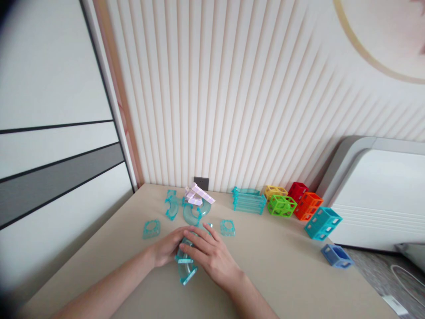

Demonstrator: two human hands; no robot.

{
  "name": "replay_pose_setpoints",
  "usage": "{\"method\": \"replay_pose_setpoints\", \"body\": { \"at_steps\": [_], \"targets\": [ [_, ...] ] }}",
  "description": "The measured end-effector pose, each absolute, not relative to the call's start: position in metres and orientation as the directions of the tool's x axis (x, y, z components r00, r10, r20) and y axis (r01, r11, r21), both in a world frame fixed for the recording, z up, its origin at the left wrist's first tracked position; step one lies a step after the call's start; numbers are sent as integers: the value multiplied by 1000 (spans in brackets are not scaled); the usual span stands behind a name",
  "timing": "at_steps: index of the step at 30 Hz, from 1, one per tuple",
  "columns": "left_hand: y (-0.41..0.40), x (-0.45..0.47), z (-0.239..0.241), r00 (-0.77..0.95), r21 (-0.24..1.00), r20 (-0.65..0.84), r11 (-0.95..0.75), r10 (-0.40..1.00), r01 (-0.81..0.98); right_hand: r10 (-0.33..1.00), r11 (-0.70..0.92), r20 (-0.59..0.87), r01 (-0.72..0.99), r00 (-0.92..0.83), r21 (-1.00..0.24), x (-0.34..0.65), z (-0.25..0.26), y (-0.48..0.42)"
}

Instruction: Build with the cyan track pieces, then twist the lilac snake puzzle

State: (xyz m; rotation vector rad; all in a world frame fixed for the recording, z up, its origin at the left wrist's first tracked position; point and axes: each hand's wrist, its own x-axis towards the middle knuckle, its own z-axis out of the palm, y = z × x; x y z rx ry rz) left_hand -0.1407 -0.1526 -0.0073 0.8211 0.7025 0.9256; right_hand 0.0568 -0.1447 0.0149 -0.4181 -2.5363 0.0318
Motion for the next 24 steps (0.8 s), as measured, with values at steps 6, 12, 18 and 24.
{"method": "replay_pose_setpoints", "body": {
  "at_steps": [6,12,18,24],
  "targets": [
    [-154,-140,-14,418,812,-116,328,901,-483,372,925,588,340,-718,-169,56,4,-142],
    [-156,-140,-5,438,823,-3,251,899,-510,375,925,655,224,-656,-306,59,-1,-142],
    [-157,-138,-8,389,831,-14,227,921,-508,426,898,675,194,-602,-394,56,3,-149],
    [-153,-136,-11,217,884,26,79,976,-461,697,716,641,374,-323,-590,42,-11,-148]
  ]
}}
